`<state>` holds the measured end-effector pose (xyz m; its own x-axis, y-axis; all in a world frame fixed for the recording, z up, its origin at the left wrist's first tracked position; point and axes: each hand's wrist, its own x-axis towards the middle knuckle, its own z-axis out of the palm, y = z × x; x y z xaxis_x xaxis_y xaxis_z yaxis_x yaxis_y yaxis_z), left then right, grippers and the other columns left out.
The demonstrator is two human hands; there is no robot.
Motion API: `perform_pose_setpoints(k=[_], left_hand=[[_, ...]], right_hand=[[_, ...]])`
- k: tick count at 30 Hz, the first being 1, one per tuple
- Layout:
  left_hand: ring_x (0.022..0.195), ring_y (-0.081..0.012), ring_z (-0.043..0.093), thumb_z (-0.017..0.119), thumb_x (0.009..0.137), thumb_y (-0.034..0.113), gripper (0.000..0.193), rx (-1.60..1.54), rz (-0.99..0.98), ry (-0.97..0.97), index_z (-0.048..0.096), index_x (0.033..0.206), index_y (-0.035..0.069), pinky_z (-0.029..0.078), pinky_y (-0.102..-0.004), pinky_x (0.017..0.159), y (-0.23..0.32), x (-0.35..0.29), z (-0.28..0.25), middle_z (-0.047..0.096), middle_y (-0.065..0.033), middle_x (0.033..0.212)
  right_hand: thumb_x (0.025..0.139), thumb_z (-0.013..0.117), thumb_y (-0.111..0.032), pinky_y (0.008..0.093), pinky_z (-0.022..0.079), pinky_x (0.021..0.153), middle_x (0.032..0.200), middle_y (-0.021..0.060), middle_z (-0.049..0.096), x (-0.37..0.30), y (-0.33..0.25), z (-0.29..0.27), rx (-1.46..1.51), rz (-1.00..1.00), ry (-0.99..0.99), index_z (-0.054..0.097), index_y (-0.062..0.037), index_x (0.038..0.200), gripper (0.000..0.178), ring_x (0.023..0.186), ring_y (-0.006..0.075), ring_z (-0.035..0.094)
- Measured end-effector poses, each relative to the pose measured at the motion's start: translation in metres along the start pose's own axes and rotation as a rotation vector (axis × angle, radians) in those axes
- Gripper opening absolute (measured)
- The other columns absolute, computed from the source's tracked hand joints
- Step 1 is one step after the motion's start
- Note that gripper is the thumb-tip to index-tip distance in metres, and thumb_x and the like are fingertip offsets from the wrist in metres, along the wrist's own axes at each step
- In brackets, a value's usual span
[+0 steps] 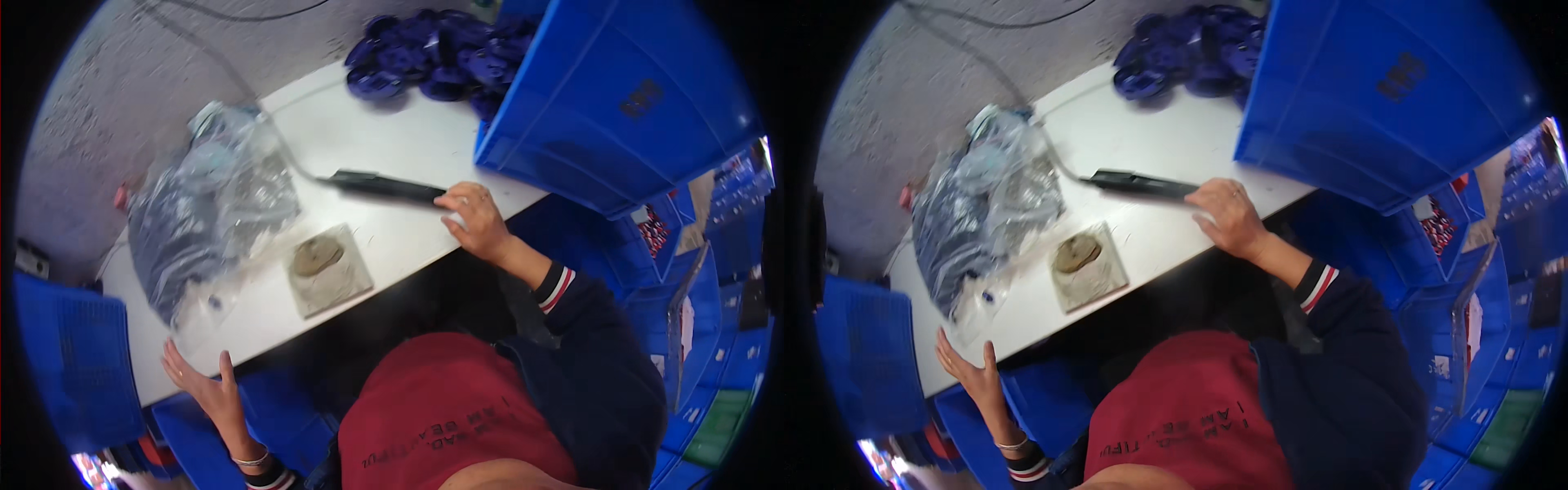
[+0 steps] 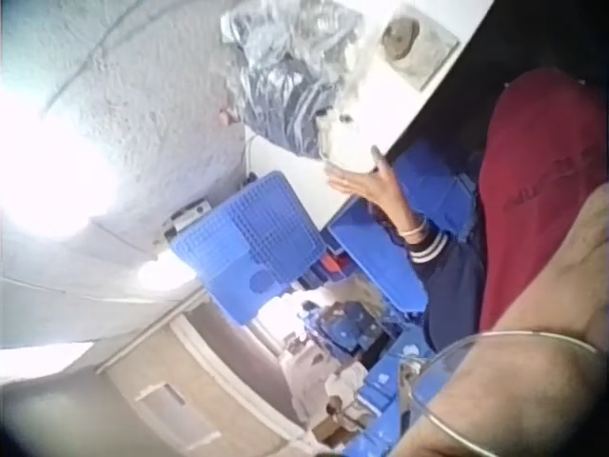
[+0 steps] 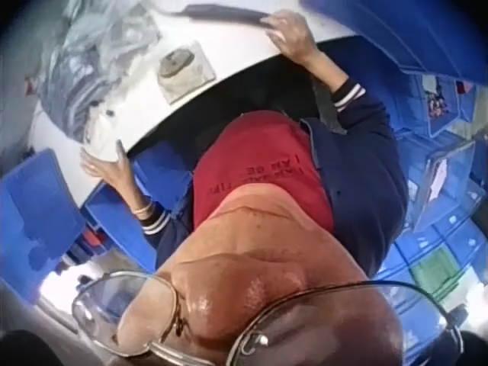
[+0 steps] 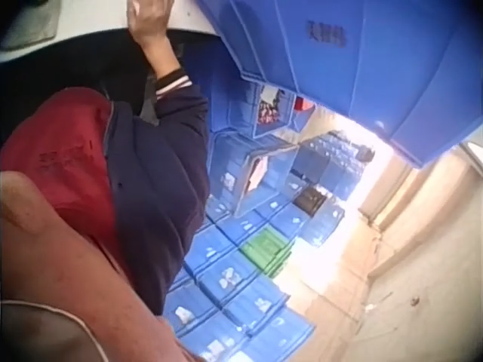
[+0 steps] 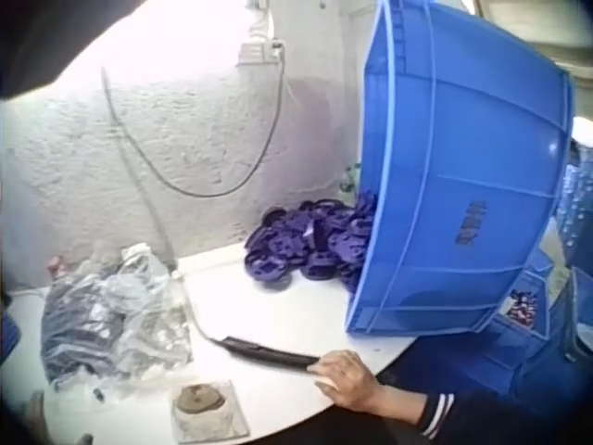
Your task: Assembling plastic toy components using an electric screwdriver at a factory workbench.
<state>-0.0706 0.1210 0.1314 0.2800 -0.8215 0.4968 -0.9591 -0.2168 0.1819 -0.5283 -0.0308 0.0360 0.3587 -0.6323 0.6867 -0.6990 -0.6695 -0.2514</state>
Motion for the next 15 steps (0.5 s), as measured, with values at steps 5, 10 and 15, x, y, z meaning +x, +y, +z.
perform_pose_setpoints(k=[5, 10, 15], left_hand=[[0.137, -0.0414, 0.023, 0.072, 0.074, 0.009, 0.075, -0.335, 0.614, -0.157, 0.037, 0.140, 0.005, 0.019, -0.0477, 0.112, 0.166, 0.121, 0.044, 0.034, -0.0203, 0.145], [0.131, -0.0443, 0.032, 0.073, 0.077, 0.027, 0.070, -0.664, 0.920, -0.233, 0.041, 0.138, 0.013, 0.030, -0.0509, 0.107, 0.306, 0.219, 0.161, 0.038, -0.0230, 0.141], [0.134, -0.0428, 0.031, 0.060, 0.083, 0.057, 0.071, -0.533, 0.866, -0.173, 0.040, 0.141, 0.021, 0.030, -0.0495, 0.108, 0.447, 0.321, 0.281, 0.039, -0.0214, 0.143]], right_hand=[[0.076, 0.067, -0.011, 0.0438, 0.042, 0.089, 0.106, 0.0124, 0.055, -0.023, 0.035, -0.010, -0.047, 0.023, -0.065, 0.061, -0.0079, 0.109, 0.034, 0.102, 0.0312, 0.054], [0.083, 0.063, -0.026, 0.0444, 0.043, 0.087, 0.103, 0.0117, 0.058, -0.020, 0.037, -0.001, -0.046, 0.058, -0.018, 0.062, -0.0079, 0.105, 0.029, 0.101, 0.0310, 0.056], [0.081, 0.064, -0.024, 0.0440, 0.044, 0.087, 0.103, 0.0096, 0.060, -0.025, 0.048, 0.001, -0.058, 0.101, -0.030, 0.063, -0.0075, 0.106, 0.030, 0.099, 0.0292, 0.058]])
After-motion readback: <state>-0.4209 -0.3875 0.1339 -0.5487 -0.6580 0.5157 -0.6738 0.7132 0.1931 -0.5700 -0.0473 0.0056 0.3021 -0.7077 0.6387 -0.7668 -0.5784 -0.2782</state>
